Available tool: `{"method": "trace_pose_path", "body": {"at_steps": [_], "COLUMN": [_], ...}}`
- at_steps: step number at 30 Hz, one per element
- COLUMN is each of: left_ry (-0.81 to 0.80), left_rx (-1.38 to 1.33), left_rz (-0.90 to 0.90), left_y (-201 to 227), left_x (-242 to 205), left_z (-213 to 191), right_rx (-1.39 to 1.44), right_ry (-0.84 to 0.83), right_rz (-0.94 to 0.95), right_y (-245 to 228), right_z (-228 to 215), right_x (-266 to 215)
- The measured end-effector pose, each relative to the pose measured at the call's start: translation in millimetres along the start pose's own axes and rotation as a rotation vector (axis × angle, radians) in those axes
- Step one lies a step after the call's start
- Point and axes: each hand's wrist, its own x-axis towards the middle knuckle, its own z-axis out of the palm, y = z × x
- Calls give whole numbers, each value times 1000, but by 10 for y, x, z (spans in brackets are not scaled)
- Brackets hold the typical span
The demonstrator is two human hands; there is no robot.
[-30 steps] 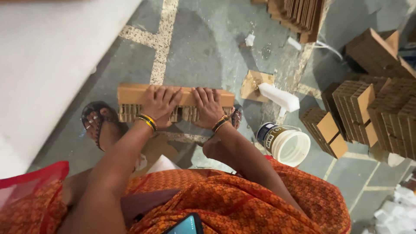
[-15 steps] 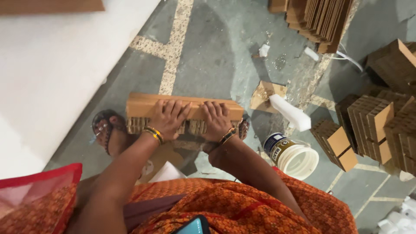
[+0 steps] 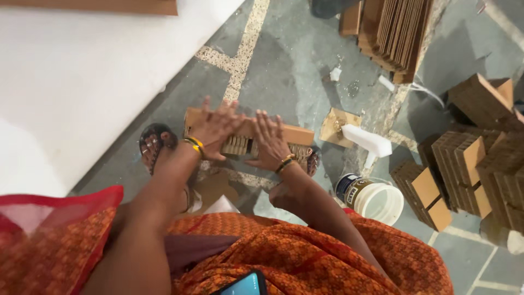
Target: The person sits on the floor and folds a flat piece of corrugated cardboard into a box shape. They press the flaps and edges together to secure the structure, then place the finished item on a white surface.
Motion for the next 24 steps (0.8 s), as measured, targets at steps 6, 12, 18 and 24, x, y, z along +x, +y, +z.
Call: {"method": "trace_pose_path", "body": {"at_steps": [6,12,18,24], "left_ry": [158,174,91,97], "left_rx": [-33,-60,-40,18], "left_rz": [28,40,42,32], "left_y": [-248,-284,-293,-248], "left_x": [-133,-98,-50,-100], "left_z": [233,217,210,223], "right_rx": [-61,38,15,-39], "right_ry": [-29,6,19,18], "right_rz": [-25,-7,-8,-19], "right_y": [-7,6,44,3], "right_z": [197,132,150,70], "right_x": [80,169,156,136]}}
